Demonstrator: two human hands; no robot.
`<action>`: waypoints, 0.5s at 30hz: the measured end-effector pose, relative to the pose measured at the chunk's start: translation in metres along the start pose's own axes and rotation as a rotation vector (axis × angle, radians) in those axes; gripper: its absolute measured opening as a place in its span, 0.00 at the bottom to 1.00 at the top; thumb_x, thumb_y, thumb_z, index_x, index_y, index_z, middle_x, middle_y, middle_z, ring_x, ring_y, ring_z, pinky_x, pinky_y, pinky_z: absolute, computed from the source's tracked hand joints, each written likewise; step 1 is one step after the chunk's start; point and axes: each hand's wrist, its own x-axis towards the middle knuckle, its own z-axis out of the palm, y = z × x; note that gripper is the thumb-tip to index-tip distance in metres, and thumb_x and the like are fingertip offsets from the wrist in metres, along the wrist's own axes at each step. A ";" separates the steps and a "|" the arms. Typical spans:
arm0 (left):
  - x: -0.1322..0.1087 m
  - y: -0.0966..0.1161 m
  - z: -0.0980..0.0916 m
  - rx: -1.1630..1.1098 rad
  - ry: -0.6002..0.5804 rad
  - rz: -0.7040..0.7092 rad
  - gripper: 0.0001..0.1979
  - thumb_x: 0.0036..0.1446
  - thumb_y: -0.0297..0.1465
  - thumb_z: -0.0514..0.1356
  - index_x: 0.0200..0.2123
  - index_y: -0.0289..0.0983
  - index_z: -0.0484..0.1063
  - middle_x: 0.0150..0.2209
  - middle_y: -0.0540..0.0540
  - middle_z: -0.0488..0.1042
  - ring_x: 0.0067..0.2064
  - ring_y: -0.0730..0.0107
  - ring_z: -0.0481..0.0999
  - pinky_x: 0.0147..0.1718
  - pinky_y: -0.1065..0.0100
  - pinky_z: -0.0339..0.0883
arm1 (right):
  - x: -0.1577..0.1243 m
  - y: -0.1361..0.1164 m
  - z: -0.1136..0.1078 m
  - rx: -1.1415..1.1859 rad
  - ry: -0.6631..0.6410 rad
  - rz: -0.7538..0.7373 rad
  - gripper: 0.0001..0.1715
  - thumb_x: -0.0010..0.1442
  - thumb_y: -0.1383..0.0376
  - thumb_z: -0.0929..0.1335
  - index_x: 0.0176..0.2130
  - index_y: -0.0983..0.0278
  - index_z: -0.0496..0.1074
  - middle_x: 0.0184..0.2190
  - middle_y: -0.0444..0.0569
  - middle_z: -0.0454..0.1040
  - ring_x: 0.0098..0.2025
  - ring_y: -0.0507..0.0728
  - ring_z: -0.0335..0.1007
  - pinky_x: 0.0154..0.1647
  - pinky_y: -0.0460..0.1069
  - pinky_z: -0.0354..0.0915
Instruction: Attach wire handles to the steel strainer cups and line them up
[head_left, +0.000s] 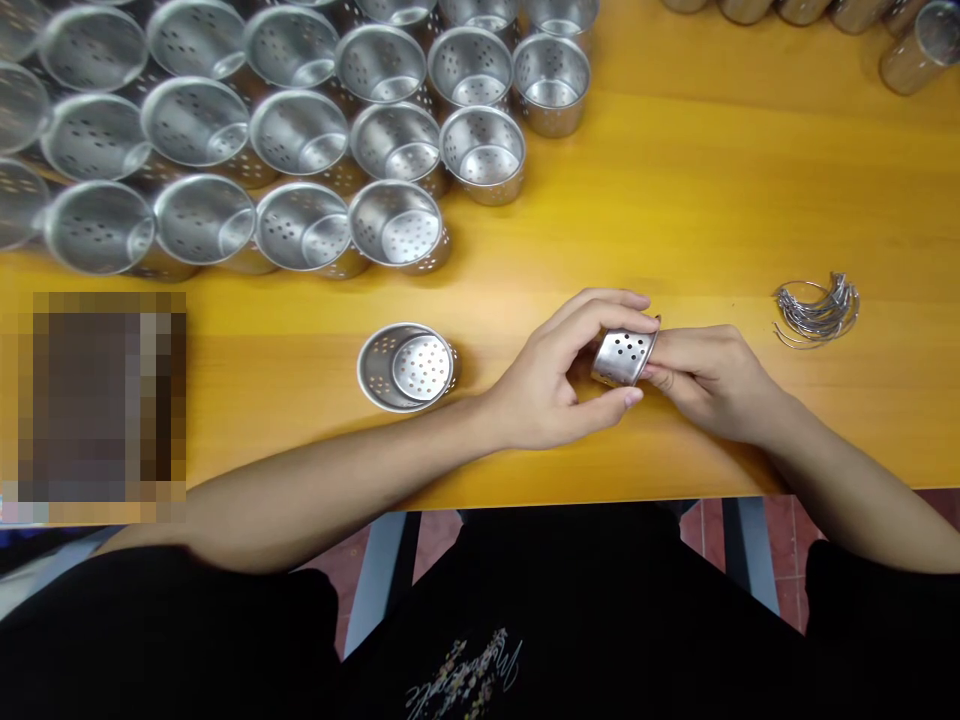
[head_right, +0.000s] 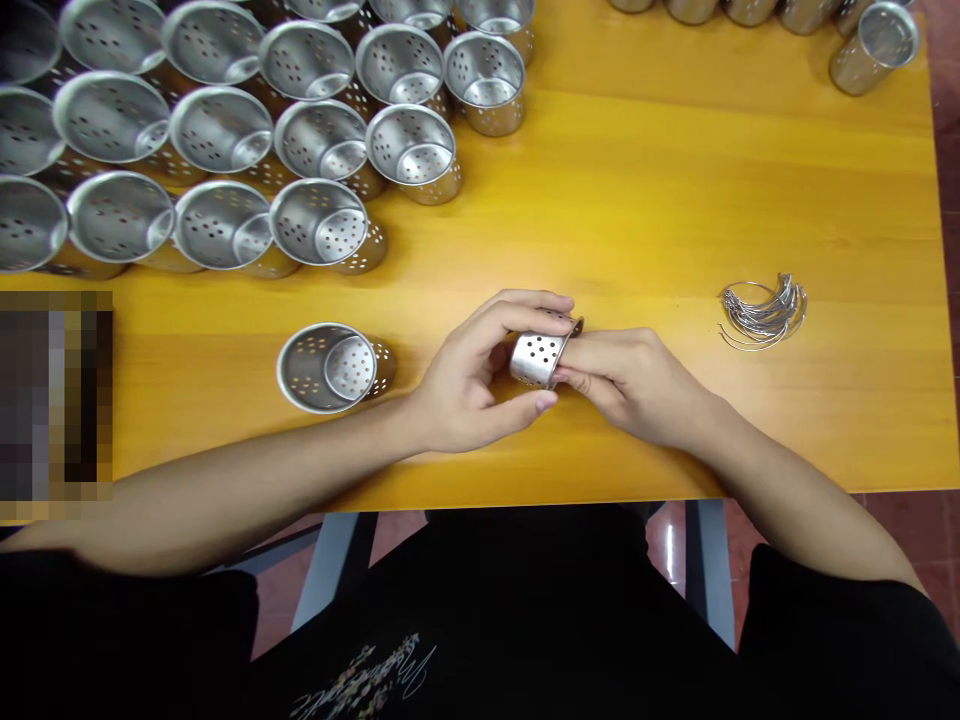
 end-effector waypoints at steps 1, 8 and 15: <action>0.000 0.000 0.000 0.002 0.001 -0.002 0.33 0.65 0.45 0.78 0.69 0.48 0.76 0.69 0.36 0.79 0.71 0.45 0.81 0.72 0.42 0.78 | 0.000 0.000 -0.001 0.000 -0.009 0.002 0.19 0.85 0.56 0.70 0.41 0.60 0.83 0.31 0.46 0.82 0.29 0.53 0.72 0.34 0.48 0.65; 0.000 -0.007 -0.006 -0.074 0.140 -0.063 0.31 0.72 0.50 0.72 0.70 0.46 0.72 0.67 0.38 0.79 0.67 0.50 0.83 0.70 0.46 0.79 | 0.001 0.003 -0.002 0.030 -0.051 0.037 0.16 0.84 0.59 0.70 0.44 0.59 0.86 0.37 0.49 0.88 0.37 0.56 0.83 0.40 0.49 0.74; -0.002 -0.011 -0.007 -0.134 0.119 -0.074 0.32 0.72 0.54 0.69 0.70 0.48 0.68 0.71 0.37 0.76 0.70 0.46 0.81 0.70 0.43 0.79 | -0.004 -0.005 -0.010 0.450 0.109 0.289 0.14 0.78 0.52 0.77 0.46 0.60 0.85 0.29 0.44 0.80 0.24 0.51 0.73 0.27 0.48 0.71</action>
